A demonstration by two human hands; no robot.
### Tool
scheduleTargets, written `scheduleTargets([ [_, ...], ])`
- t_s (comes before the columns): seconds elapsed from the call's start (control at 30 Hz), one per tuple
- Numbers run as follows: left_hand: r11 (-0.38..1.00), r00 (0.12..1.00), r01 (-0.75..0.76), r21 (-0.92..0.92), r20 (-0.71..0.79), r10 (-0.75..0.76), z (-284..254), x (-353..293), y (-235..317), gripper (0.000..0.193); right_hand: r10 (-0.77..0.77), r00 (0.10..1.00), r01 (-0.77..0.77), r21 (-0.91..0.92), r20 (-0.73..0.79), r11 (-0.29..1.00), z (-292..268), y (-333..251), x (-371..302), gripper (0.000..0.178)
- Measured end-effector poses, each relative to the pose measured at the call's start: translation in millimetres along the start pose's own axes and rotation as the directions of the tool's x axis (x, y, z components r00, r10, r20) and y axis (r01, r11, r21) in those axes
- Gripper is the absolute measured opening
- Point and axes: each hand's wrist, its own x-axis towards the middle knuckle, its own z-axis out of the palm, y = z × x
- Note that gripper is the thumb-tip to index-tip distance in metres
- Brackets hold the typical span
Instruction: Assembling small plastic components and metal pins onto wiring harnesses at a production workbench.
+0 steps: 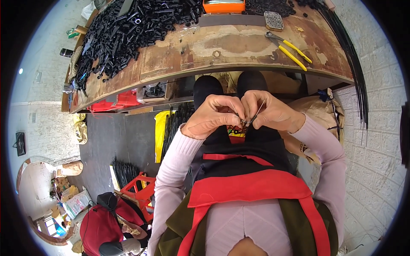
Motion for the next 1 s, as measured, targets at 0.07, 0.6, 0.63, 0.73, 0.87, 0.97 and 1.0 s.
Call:
scheduleTargets([
  [0.07, 0.998, 0.999, -0.031, -0.052, -0.046, 0.029, -4.3, -1.9, -1.5, 0.020, -0.093, 0.986, 0.079, -0.099, -0.140, 0.992, 13.0, -1.0, 1.7, 0.028],
  [0.6, 0.959, 0.970, 0.008, 0.283, -0.236, 0.061, 14.3, 4.6, -5.7, 0.011, -0.497, 0.806, 0.276, -0.539, -0.321, 0.796, 31.2, -14.3, -18.4, 0.024],
  [0.63, 0.966, 0.979, 0.030, 0.255, -0.203, 0.023, 11.6, 3.5, -6.0, 0.014, -0.473, 0.837, 0.280, -0.530, -0.273, 0.801, 29.6, -15.7, -22.6, 0.020],
  [0.73, 0.988, 0.999, 0.021, 0.152, -0.037, -0.015, -3.6, 8.1, -14.9, 0.011, -0.488, 0.850, 0.313, -0.557, -0.197, 0.770, 29.8, -21.1, -24.8, 0.024],
  [0.87, 0.998, 0.999, -0.045, 0.039, -0.008, 0.046, -0.8, 30.1, -15.1, 0.013, -0.539, 0.806, 0.275, -0.652, -0.244, 0.706, 19.6, -36.6, -27.5, 0.024],
  [0.97, 0.979, 0.985, -0.086, 0.183, -0.131, 0.111, 1.6, 56.2, -4.7, 0.016, -0.486, 0.804, 0.201, -0.613, -0.342, 0.764, -4.4, -54.1, -24.8, 0.022],
  [1.0, 0.986, 0.978, 0.022, 0.166, -0.206, 0.013, -4.1, 57.6, -7.1, 0.015, -0.346, 0.857, 0.097, -0.539, -0.382, 0.837, -12.6, -64.7, -23.1, 0.021],
])
